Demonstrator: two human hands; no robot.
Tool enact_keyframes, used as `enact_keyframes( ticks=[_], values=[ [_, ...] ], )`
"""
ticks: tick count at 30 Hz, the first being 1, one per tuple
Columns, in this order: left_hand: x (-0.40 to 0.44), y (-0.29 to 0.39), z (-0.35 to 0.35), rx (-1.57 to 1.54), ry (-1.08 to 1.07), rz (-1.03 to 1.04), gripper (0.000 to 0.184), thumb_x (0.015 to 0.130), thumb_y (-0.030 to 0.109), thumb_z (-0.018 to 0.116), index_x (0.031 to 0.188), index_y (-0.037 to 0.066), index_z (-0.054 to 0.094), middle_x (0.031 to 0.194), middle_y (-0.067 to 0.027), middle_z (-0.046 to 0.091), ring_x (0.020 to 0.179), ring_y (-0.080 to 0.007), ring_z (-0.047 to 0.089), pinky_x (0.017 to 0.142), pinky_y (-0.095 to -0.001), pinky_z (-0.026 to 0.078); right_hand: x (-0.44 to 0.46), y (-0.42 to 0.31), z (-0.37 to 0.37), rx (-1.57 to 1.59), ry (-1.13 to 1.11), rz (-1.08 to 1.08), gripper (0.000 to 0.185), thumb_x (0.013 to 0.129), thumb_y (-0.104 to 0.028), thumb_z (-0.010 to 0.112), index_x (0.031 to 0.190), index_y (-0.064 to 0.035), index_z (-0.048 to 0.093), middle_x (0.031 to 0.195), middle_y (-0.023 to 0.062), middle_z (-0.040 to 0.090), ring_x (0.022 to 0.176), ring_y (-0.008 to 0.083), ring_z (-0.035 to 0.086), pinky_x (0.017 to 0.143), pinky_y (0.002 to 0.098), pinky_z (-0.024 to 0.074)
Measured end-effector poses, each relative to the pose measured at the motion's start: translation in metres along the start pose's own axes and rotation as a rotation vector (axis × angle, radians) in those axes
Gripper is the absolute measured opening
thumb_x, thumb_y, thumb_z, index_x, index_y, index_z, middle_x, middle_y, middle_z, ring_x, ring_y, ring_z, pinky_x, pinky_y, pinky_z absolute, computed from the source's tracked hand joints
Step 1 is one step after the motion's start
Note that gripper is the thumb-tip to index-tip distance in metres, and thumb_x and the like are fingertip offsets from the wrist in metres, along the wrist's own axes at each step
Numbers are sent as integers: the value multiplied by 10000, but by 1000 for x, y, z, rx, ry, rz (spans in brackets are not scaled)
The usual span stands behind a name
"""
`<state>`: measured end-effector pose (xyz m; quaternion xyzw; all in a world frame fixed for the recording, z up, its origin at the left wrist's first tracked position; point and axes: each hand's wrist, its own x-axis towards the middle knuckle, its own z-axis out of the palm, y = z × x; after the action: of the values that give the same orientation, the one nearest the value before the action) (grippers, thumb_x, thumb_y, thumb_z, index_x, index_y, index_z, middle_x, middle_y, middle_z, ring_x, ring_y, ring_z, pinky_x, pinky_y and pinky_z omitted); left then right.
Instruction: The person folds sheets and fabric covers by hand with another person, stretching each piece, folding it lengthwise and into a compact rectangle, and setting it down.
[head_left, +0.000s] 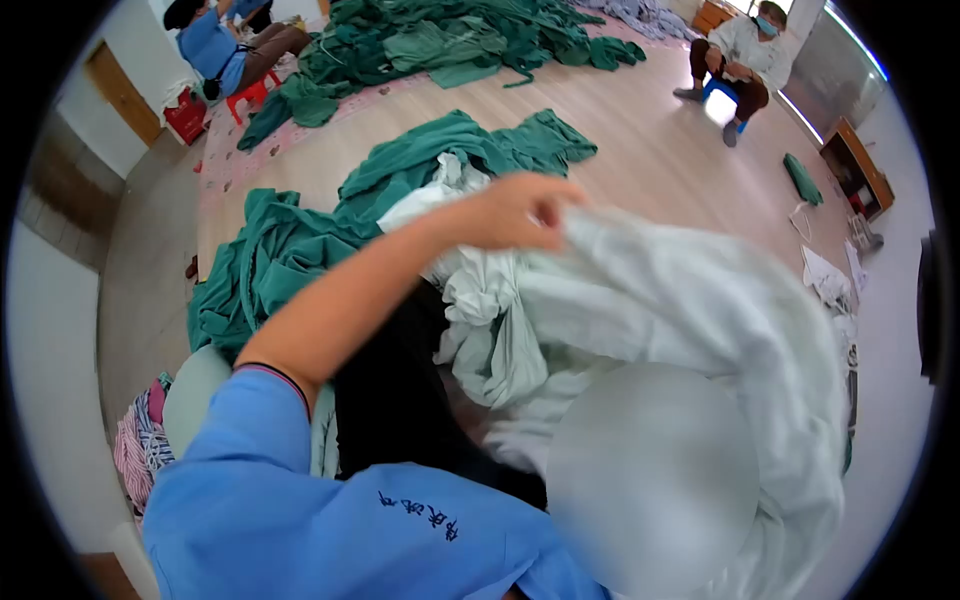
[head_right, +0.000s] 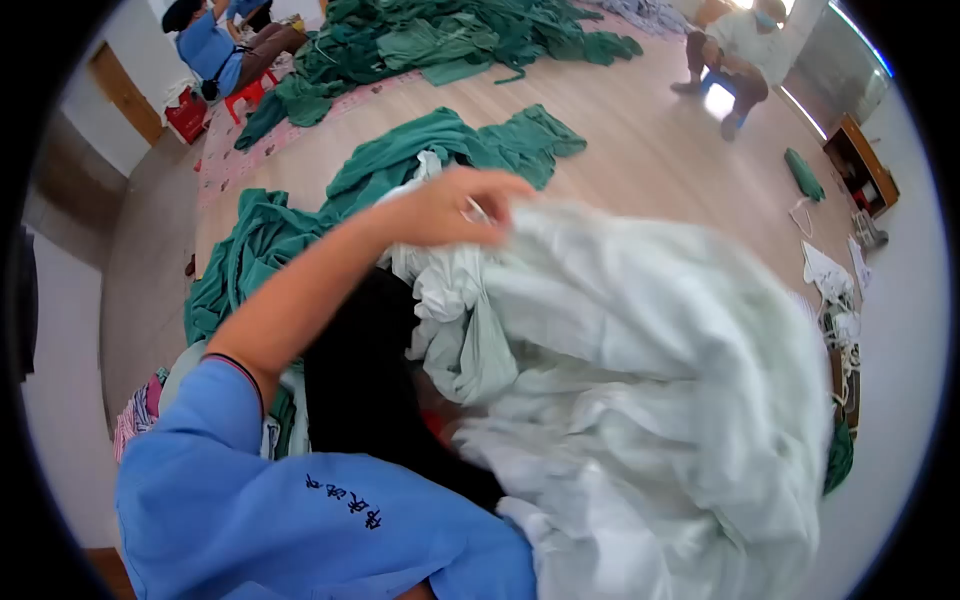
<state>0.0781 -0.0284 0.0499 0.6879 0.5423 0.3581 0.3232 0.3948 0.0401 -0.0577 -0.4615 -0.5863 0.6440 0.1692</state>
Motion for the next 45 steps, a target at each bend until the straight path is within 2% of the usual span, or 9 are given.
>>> enact_keyframes(
  ticks=[7, 13, 17, 18, 20, 27, 38, 41, 45],
  values=[
    [12, -128, 40, 889, 18, -392, 798, 635, 232, 690, 1337, 211, 310, 1394, -123, 268, 1247, -414, 251, 938, -513, 329, -73, -17, -46, -156, 140, -13, 435, 819, -270, 551, 1146, 4, 472, 945, 130, 589, 799, 212, 580, 662, 315, 468],
    [56, -158, 69, 667, 113, -390, 473, 686, 75, 571, 1140, 207, 555, 1042, -139, 601, 953, -256, 594, 799, -380, 471, -120, -38, -68, -302, 258, -53, 440, 801, -258, 573, 1139, 7, 478, 948, 131, 588, 812, 216, 575, 677, 320, 463],
    [108, -161, -150, 256, 780, -223, 180, 721, 162, 636, 847, 33, 636, 884, -117, 647, 640, -260, 631, 615, -339, 518, -83, -25, -57, -426, 241, -108, 445, 789, -250, 588, 1135, 9, 482, 950, 132, 587, 820, 219, 572, 688, 323, 459],
    [55, -40, -170, 1115, 446, -358, 275, 806, 226, 563, 948, -6, 605, 882, -118, 648, 718, -247, 640, 678, -341, 522, -69, -16, -51, -462, 229, -116, 446, 786, -248, 592, 1134, 10, 483, 950, 132, 587, 822, 220, 571, 690, 323, 459],
    [-17, 31, -281, -214, 1018, 179, 204, 838, 202, 466, 843, 45, 597, 861, -123, 625, 790, -210, 612, 654, -418, 475, -46, 3, -34, -541, 196, -124, 449, 780, -244, 599, 1131, 11, 485, 951, 132, 586, 827, 221, 570, 696, 325, 457],
    [-155, 62, -455, 1264, 1041, -373, 297, 752, 208, 588, 967, 5, 565, 908, -105, 605, 814, -163, 566, 688, -332, 448, -16, 18, 3, -777, 113, -197, 458, 759, -230, 625, 1123, 14, 493, 954, 133, 585, 841, 226, 565, 714, 330, 451],
    [89, -16, 66, 98, -530, -307, 925, 640, 336, 749, 1376, 134, 227, 1282, -213, 412, 1195, -299, 393, 1009, -368, 301, -146, -130, -174, -1233, 679, -455, 475, 726, -208, 665, 1110, 20, 504, 959, 135, 583, 864, 234, 556, 743, 338, 443],
    [148, -13, 190, 12, 133, 325, 1147, 474, 529, 795, 1360, 65, 233, 1377, -198, 246, 1285, -337, 207, 1067, -427, 176, -158, -139, -220, -1286, 811, -507, 480, 717, -202, 676, 1107, 22, 507, 960, 135, 583, 871, 237, 554, 751, 340, 440],
    [142, 96, 217, -493, -272, 772, 1118, 470, 465, 803, 1350, 49, 252, 1386, -182, 244, 1285, -331, 212, 1065, -415, 175, -147, -170, -222, -1274, 873, -507, 487, 705, -193, 691, 1102, 24, 511, 962, 136, 582, 879, 240, 551, 762, 343, 437]
  ],
)
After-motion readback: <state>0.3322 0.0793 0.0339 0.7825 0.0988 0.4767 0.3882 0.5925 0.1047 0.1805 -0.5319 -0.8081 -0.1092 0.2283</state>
